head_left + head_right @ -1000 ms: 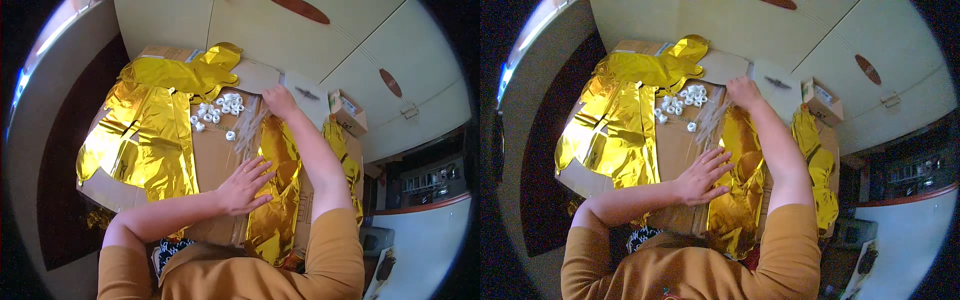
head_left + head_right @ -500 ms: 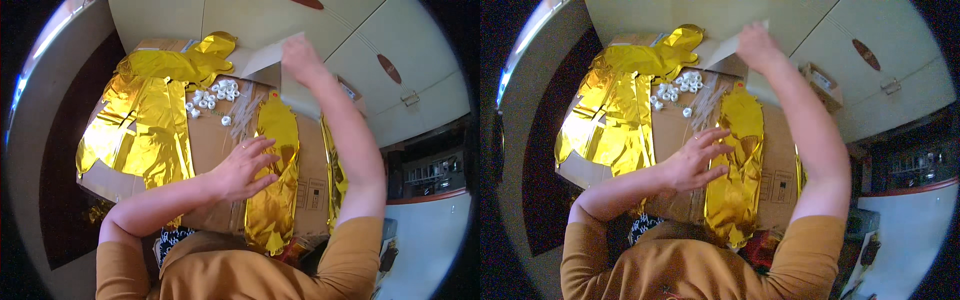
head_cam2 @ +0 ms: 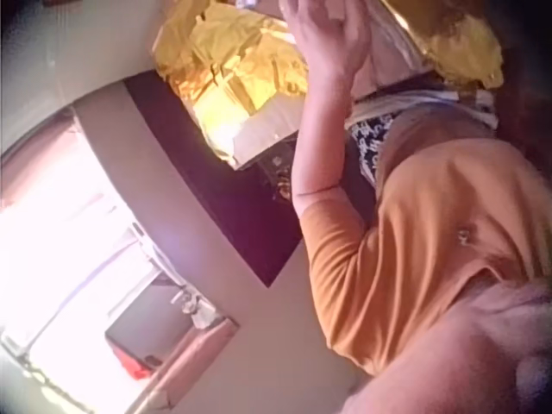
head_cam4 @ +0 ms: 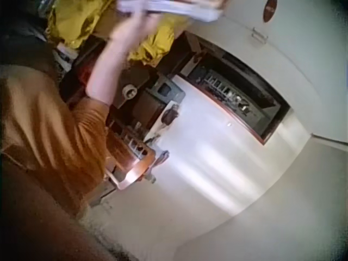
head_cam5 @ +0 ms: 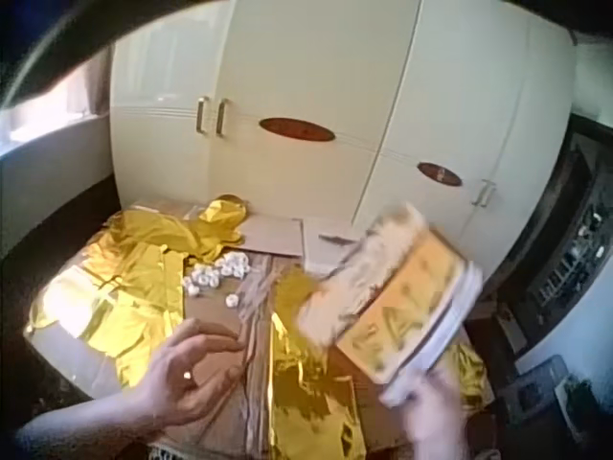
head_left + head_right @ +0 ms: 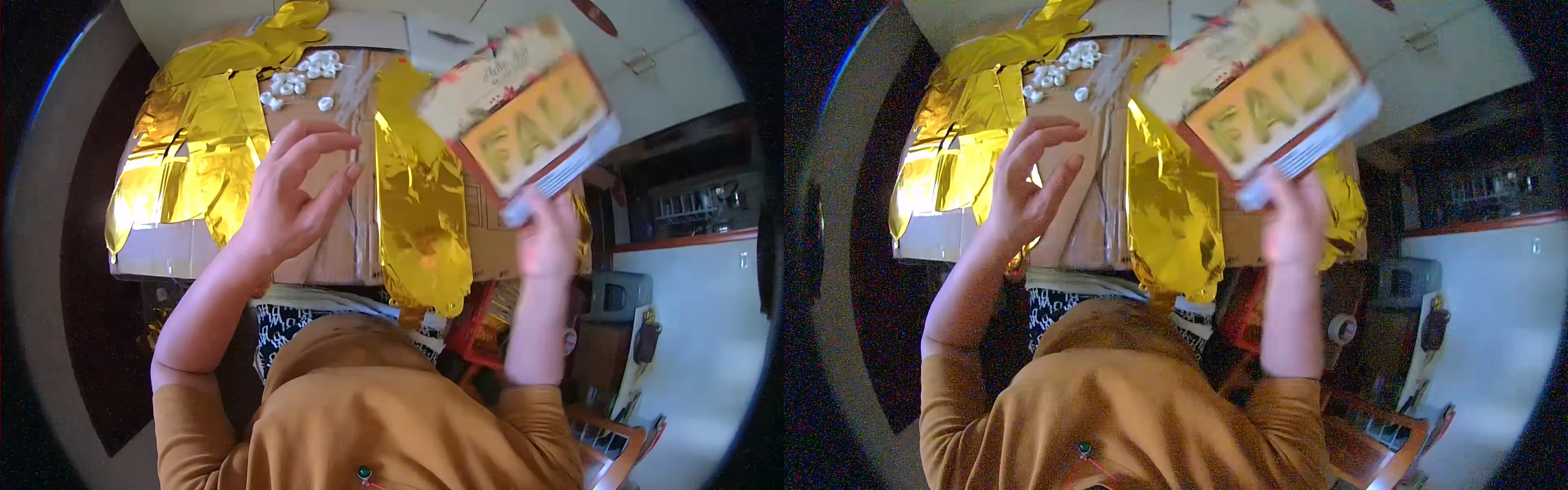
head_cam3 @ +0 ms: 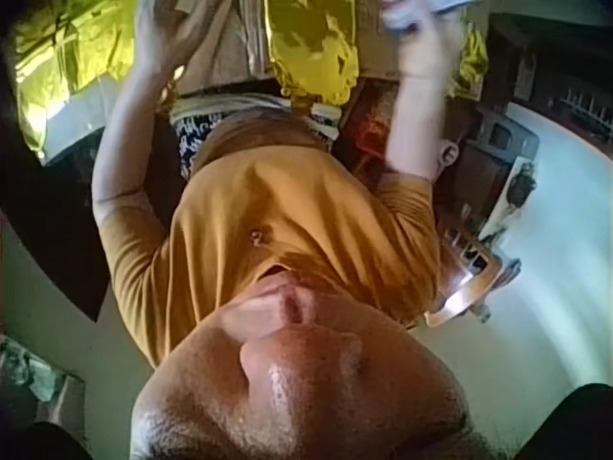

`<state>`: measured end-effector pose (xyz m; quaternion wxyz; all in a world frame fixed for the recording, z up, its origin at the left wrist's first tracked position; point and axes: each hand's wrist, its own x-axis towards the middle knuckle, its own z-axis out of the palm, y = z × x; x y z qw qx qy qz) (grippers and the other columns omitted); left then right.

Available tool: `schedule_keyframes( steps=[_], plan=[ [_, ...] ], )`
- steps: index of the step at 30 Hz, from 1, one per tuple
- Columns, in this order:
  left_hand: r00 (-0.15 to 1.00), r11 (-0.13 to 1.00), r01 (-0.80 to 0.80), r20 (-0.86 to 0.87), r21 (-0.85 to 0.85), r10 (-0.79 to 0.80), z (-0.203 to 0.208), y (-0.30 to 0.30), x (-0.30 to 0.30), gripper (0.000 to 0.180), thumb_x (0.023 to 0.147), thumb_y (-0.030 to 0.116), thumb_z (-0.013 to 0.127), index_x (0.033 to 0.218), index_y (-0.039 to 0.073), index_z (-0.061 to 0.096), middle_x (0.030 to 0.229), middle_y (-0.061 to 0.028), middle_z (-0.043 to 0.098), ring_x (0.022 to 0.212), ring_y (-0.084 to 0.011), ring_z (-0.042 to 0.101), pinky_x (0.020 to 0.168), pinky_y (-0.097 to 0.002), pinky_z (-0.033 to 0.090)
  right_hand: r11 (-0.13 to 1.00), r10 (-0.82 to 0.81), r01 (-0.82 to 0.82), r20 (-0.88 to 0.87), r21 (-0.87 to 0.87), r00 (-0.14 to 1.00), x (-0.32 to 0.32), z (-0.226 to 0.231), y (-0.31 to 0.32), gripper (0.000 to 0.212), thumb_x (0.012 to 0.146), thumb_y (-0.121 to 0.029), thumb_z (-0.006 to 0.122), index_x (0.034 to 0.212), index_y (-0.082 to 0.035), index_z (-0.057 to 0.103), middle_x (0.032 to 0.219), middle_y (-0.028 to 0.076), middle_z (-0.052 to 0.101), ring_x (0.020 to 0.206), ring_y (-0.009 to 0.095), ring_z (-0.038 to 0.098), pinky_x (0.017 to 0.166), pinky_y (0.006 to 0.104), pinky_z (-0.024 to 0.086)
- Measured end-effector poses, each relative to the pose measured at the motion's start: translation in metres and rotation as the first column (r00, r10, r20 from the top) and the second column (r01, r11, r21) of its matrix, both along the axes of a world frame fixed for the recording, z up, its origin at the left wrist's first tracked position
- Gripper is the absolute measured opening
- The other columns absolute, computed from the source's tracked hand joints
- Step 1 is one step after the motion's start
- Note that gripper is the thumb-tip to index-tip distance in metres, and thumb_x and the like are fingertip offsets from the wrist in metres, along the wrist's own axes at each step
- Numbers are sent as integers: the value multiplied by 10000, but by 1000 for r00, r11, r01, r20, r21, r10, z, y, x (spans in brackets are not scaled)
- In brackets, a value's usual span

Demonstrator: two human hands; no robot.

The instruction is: Folding and organizing gold foil balloons on a table.

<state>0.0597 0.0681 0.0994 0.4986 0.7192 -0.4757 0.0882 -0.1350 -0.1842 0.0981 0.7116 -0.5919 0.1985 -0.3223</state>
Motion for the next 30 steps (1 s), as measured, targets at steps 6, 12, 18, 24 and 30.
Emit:
schedule_keyframes(
  steps=[6,12,18,24,30],
  plan=[
    [991,994,57,113,94,-67,-5,-26,-17,329,888,248,708,1132,30,665,1125,-158,644,1054,-358,615,910,-440,486,778,175,-117,-34,617,984,16,-60,100,398,982,-187,619,1333,-43,498,1074,156,688,834,291,724,685,391,621],
    [950,907,177,176,382,-259,-60,-41,-4,310,843,241,696,1082,44,685,1147,-139,654,1087,-329,618,940,-441,481,592,617,-364,-114,719,779,-1,-49,96,336,1024,-225,534,1264,9,560,1074,218,703,846,289,736,709,356,618],
    [919,909,205,249,364,-307,-76,-33,2,431,811,218,749,1190,48,636,1249,-165,606,1138,-365,587,970,-477,469,656,-5,-410,-547,-633,837,-45,-27,28,271,944,5,562,1207,13,628,1042,136,726,889,204,714,796,313,573],
    [863,819,266,252,508,-437,-66,-3,-45,673,727,339,793,1308,82,571,1383,-177,511,1309,-394,461,1113,-530,363,3,-53,-639,-639,-769,768,-55,-57,-7,678,728,50,574,1399,-20,508,1511,136,455,1424,311,392,1187,453,313],
    [824,752,266,263,603,-502,-80,3,-65,815,690,379,814,1391,97,508,1522,-174,394,1409,-390,365,1187,-532,270,-4,-76,-623,-621,-782,780,-53,-70,-20,711,732,-34,577,1434,-18,464,1541,141,416,1446,317,358,1202,457,273]
  ],
)
